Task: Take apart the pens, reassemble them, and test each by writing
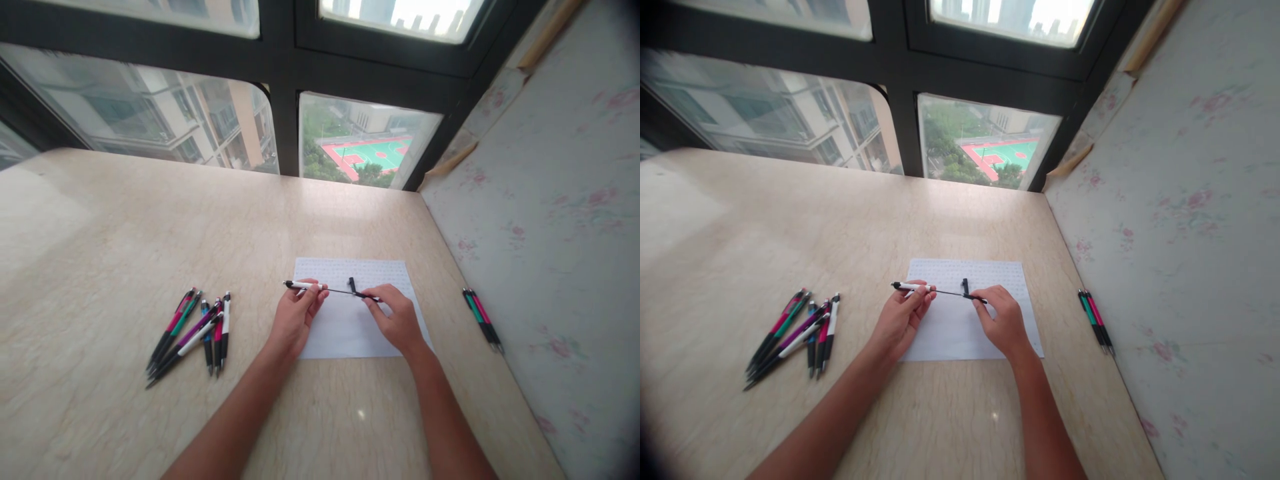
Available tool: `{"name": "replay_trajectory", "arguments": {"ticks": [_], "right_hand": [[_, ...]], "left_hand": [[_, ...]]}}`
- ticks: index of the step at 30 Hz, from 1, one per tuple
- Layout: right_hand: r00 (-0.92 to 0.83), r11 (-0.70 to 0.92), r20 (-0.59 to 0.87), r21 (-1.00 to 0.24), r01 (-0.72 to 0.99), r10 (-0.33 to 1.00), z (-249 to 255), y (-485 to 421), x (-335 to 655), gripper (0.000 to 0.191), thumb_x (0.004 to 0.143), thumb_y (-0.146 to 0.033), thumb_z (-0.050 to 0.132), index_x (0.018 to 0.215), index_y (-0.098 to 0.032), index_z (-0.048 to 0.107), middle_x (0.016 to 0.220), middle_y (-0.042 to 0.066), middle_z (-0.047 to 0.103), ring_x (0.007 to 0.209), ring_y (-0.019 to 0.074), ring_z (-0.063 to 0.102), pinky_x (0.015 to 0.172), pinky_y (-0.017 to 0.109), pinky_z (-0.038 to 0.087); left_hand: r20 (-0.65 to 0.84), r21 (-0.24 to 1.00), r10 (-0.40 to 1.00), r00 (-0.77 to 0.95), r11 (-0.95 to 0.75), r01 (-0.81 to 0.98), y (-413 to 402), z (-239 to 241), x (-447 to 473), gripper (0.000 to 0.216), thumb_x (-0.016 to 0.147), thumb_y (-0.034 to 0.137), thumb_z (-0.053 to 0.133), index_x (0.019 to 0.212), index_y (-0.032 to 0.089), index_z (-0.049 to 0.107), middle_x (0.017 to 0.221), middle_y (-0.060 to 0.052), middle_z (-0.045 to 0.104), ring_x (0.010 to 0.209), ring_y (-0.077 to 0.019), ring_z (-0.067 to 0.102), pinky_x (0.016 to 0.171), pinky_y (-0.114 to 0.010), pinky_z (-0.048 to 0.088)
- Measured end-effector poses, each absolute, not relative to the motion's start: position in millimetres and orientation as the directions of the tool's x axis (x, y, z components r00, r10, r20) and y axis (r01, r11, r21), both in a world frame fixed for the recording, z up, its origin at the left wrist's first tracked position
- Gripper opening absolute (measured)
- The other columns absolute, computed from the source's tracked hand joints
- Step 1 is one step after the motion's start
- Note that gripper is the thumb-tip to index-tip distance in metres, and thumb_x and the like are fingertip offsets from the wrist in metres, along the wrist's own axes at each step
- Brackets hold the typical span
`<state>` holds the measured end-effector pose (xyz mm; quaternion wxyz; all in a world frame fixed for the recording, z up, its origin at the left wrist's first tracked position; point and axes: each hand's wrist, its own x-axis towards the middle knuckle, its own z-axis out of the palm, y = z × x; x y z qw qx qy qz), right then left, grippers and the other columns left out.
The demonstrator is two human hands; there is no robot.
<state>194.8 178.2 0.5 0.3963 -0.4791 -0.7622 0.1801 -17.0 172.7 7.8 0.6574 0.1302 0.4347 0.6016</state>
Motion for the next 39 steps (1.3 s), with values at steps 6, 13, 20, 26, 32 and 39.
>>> {"name": "replay_trajectory", "arguments": {"ticks": [6,13,20,26,32,39], "right_hand": [[-0.151,0.440,0.445,-0.672,0.596,0.883,2,179,200,0.015,0.087,-0.023,0.057,0.094,-0.023,0.071,0.090,0.007,0.067,0.087,0.0211,0.060,0.071,0.035,0.052],[0.037,0.208,0.333,-0.667,0.715,0.942,-7,181,201,0.018,0.087,-0.029,0.056,0.091,-0.019,0.071,0.078,0.005,0.067,0.067,0.0179,0.058,0.063,0.032,0.048],[0.096,0.094,0.288,-0.582,0.808,0.953,-17,192,177,0.021,0.086,-0.032,0.057,0.088,-0.019,0.073,0.079,0.007,0.070,0.066,0.0193,0.059,0.069,0.034,0.047],[0.123,0.157,0.317,-0.725,0.670,0.940,1,186,165,0.037,0.097,-0.039,0.042,0.094,-0.018,0.072,0.091,0.010,0.072,0.081,0.0214,0.064,0.069,0.033,0.048],[-0.226,0.426,0.375,-0.632,0.648,0.899,14,176,170,0.021,0.092,-0.031,0.055,0.099,-0.024,0.073,0.090,0.008,0.070,0.086,0.0223,0.061,0.076,0.037,0.050],[-0.255,0.465,0.416,-0.552,0.692,0.873,14,177,181,0.015,0.088,-0.025,0.060,0.092,-0.025,0.074,0.084,0.006,0.065,0.086,0.0222,0.058,0.079,0.038,0.049]], "left_hand": [[-0.431,0.654,0.898,-0.082,0.249,-0.715,173,7,-18,0.021,0.075,0.014,0.076,0.091,0.012,0.063,0.088,-0.007,0.072,0.079,-0.0102,0.070,0.074,-0.014,0.057],[-0.457,0.585,0.887,-0.068,0.243,-0.774,175,9,-20,0.016,0.078,0.011,0.074,0.091,0.012,0.063,0.089,-0.008,0.071,0.080,-0.0101,0.070,0.070,-0.012,0.057],[-0.458,0.590,0.887,-0.059,0.253,-0.767,175,8,-18,0.018,0.077,0.011,0.075,0.091,0.012,0.064,0.089,-0.007,0.071,0.079,-0.0105,0.070,0.072,-0.014,0.058],[-0.447,0.620,0.892,-0.061,0.261,-0.740,173,11,-16,0.018,0.076,0.012,0.075,0.089,0.011,0.064,0.088,-0.008,0.071,0.078,-0.0098,0.069,0.080,-0.017,0.056],[-0.402,0.672,0.915,-0.034,0.269,-0.690,170,13,-13,0.025,0.071,0.018,0.081,0.088,0.013,0.064,0.087,-0.005,0.071,0.081,-0.0109,0.068,0.088,-0.023,0.056],[-0.402,0.680,0.915,-0.042,0.267,-0.683,172,9,-14,0.025,0.070,0.017,0.080,0.088,0.013,0.064,0.087,-0.005,0.071,0.080,-0.0109,0.069,0.084,-0.022,0.056]]}}
